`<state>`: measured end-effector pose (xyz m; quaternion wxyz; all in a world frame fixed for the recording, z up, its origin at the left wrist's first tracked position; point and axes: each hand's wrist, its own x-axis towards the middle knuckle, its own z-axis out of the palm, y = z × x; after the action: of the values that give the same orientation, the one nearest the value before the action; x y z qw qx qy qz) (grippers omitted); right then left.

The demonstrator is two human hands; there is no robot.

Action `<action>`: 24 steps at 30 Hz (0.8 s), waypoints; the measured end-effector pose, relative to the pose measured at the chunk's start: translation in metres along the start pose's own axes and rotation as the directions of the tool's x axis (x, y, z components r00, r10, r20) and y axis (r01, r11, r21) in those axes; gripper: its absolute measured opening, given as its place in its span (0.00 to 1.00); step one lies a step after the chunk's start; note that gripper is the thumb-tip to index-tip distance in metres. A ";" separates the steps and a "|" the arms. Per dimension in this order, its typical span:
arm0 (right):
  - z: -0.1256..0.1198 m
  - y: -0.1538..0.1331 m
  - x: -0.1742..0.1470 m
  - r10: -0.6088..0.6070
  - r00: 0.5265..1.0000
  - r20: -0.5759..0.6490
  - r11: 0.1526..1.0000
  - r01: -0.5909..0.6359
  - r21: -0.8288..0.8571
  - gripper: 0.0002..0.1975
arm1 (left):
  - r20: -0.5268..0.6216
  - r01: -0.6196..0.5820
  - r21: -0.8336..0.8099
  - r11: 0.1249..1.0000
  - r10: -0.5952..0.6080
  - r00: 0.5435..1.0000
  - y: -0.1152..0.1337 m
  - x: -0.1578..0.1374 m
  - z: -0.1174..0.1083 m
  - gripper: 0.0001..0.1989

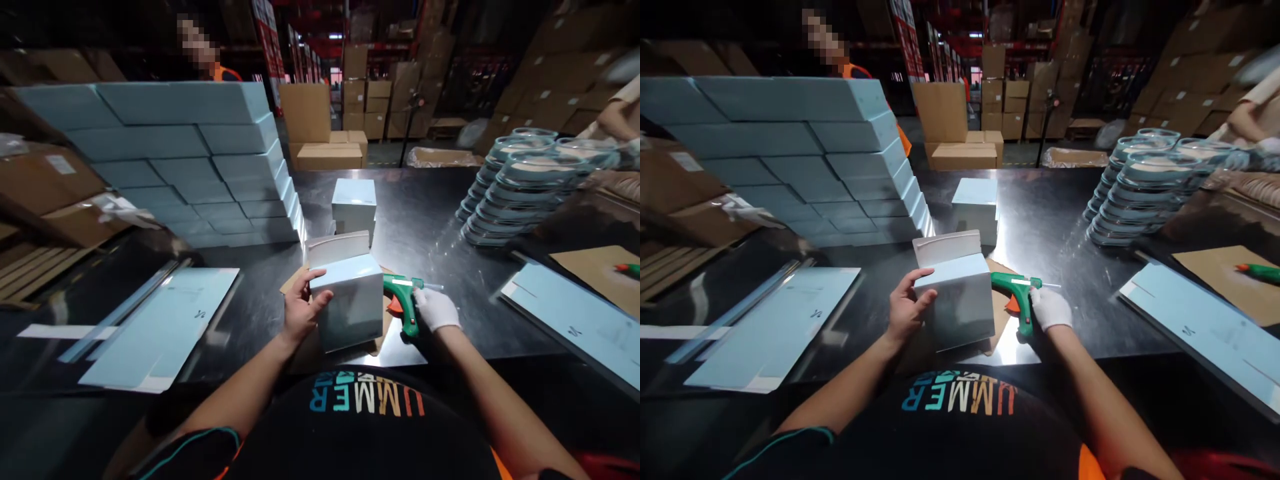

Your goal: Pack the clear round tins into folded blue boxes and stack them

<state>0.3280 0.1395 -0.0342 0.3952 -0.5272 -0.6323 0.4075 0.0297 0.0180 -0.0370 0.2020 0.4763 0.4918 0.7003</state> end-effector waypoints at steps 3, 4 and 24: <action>0.011 -0.016 0.001 -0.043 0.999 -0.015 0.999 0.043 0.027 0.20 | 0.014 -0.012 0.005 1.000 0.012 1.000 -0.003 0.001 0.002 0.33; 0.020 -0.025 0.001 -0.068 0.998 0.008 0.996 0.067 0.058 0.22 | 0.021 -0.024 0.007 1.000 0.024 0.999 -0.004 0.001 0.004 0.33; 0.038 -0.038 -0.016 -0.705 0.594 0.389 0.706 0.645 0.294 0.12 | 0.494 -0.437 -0.080 0.896 0.416 0.763 0.002 0.023 -0.017 0.11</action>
<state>0.2819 0.1160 -0.0130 0.3841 -0.1063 -0.8344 0.3807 0.0047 0.0263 -0.0259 0.1484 0.7439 0.3152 0.5703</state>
